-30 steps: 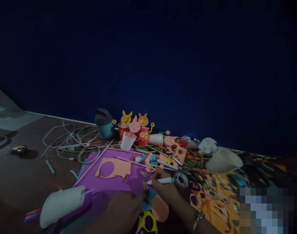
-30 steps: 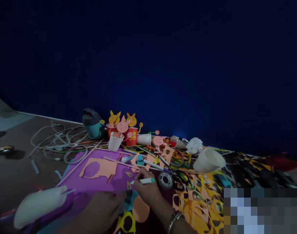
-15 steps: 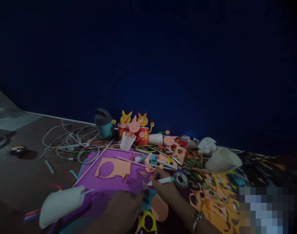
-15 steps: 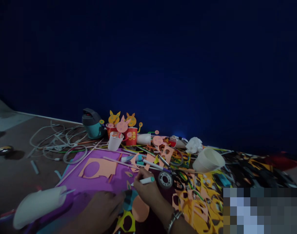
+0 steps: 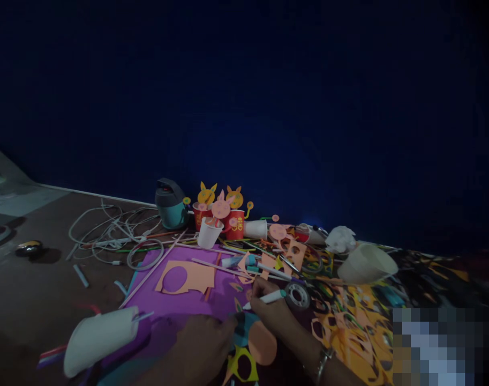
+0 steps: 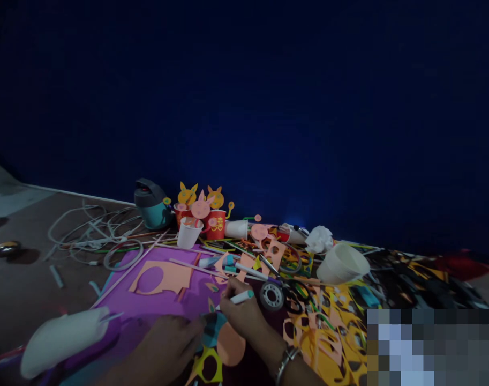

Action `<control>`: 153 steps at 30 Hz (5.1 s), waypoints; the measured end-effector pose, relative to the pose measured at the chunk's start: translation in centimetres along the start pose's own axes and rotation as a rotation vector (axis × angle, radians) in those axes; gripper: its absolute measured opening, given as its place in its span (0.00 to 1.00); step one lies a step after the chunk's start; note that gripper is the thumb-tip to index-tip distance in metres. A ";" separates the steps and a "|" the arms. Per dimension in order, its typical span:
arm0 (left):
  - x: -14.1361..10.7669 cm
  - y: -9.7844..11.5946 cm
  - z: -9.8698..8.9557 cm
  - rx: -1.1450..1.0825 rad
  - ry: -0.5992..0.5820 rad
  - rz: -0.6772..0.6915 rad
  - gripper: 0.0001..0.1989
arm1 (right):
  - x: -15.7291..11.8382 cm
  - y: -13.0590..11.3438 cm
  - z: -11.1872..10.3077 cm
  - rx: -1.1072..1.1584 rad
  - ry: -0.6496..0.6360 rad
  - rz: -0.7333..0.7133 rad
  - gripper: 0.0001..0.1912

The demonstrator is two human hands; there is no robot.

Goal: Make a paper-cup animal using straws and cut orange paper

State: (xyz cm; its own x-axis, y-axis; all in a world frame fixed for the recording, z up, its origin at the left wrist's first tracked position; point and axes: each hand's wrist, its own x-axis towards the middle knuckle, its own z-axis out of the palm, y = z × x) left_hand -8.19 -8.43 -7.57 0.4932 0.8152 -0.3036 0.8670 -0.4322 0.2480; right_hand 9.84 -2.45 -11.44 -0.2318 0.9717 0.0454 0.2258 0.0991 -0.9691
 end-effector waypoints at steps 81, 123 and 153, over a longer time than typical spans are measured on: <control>1.0 -2.4 1.6 0.014 0.645 0.046 0.16 | 0.3 -0.2 -1.1 0.520 0.050 0.152 0.06; 0.3 0.4 0.8 0.008 0.457 0.237 0.08 | 0.1 0.1 -0.8 0.241 0.049 0.074 0.14; 0.2 -0.1 0.8 -0.087 0.496 0.170 0.04 | -0.4 0.4 0.0 0.221 -0.014 0.033 0.12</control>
State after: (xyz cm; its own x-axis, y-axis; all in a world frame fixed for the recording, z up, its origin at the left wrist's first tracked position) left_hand -8.14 -8.52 -8.38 0.5157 0.8297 0.2137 0.7581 -0.5581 0.3374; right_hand 10.01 -2.82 -11.82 -0.2408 0.9705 0.0108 0.0205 0.0162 -0.9997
